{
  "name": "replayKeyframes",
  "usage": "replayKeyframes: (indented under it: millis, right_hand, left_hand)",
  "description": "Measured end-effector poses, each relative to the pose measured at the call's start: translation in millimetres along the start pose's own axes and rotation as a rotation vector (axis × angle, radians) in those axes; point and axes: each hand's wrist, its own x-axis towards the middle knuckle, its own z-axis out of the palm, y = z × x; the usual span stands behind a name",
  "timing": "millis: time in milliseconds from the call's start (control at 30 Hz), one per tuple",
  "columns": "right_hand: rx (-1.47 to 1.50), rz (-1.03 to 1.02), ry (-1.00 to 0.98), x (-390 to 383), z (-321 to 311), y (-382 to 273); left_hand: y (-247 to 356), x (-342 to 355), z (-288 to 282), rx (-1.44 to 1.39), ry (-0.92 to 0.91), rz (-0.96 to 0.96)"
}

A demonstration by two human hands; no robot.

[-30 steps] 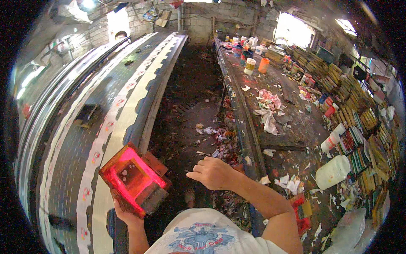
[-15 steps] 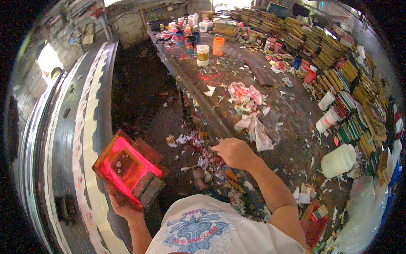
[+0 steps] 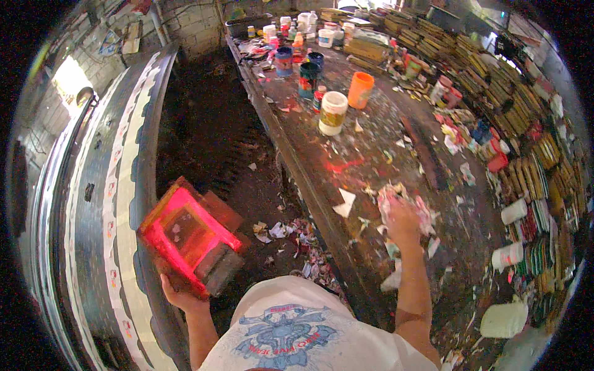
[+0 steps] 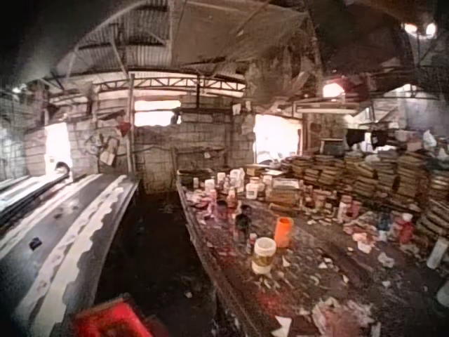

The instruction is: The person holds a red mesh screen frame and rubs its surface with a small tool or cloth while standing at a long green workbench. The person then walks along the bench and places the frame on a cluttered table.

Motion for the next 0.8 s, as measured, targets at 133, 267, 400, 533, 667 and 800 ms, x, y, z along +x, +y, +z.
replayKeyframes:
  millis: [133, 267, 400, 533, 667, 800]
  right_hand:
    - [-0.047, 0.11, 0.001, 34, 28, 19]
    - [-0.074, 0.297, -0.062, 24, 54, 17]
    - [-0.296, 0.143, 0.413, 52, 58, -11]
    - [-0.26, 0.571, 0.358, 51, 73, 34]
    - [-0.26, 0.5, 0.158, 43, 50, -32]
    - [-0.02, 0.575, 0.382, 25, 30, -60]
  left_hand:
    - [-20, 75, 54, 0.016, -0.281, 0.032]
    - [-55, 150, 113, -0.018, -0.433, -0.095]
    - [-85, 210, 182, -0.042, -0.728, -0.311]
    - [-114, 255, 242, -0.052, -0.912, -0.53]
    - [-137, 268, 299, -0.089, -1.16, -0.671]
    - [-178, 268, 305, -0.057, -1.15, -0.917]
